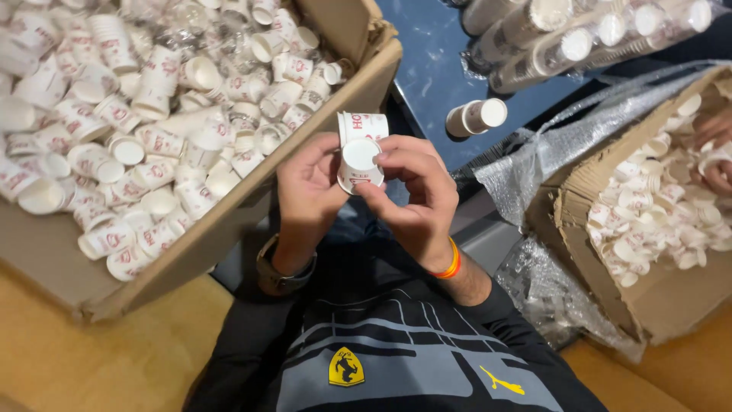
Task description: Manually sorting, counting, and packaging paper cups into plastic sleeves from large cardboard boxes.
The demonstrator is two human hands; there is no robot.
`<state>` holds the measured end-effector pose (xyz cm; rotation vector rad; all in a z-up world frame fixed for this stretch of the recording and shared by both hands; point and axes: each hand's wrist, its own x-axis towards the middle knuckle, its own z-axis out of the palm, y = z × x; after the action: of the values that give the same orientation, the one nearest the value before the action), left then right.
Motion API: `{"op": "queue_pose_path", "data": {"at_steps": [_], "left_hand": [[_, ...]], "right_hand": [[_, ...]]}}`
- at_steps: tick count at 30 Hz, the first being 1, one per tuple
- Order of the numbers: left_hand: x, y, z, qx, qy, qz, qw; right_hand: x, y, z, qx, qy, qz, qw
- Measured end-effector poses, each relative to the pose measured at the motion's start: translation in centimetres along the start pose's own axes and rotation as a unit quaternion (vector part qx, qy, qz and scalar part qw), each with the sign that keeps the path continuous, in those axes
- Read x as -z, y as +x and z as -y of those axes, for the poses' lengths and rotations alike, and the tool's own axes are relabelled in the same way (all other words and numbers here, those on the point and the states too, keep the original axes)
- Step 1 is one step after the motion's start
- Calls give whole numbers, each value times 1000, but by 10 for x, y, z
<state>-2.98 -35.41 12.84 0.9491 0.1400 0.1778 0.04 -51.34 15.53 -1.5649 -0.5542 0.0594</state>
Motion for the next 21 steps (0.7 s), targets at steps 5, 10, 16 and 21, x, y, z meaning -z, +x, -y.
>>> {"op": "queue_pose_path", "data": {"at_steps": [5, 10, 16, 21], "left_hand": [[-18, 8, 17, 30, 2, 72, 997], [-30, 25, 25, 80, 72, 90, 990], [-15, 34, 41, 236, -15, 50, 970], [-13, 28, 59, 305, -108, 41, 945]], "right_hand": [[27, 4, 23, -17, -155, -54, 986], [77, -11, 4, 45, -123, -156, 979], [110, 19, -9, 5, -290, -232, 928], [109, 21, -22, 0, -413, -162, 896]]}}
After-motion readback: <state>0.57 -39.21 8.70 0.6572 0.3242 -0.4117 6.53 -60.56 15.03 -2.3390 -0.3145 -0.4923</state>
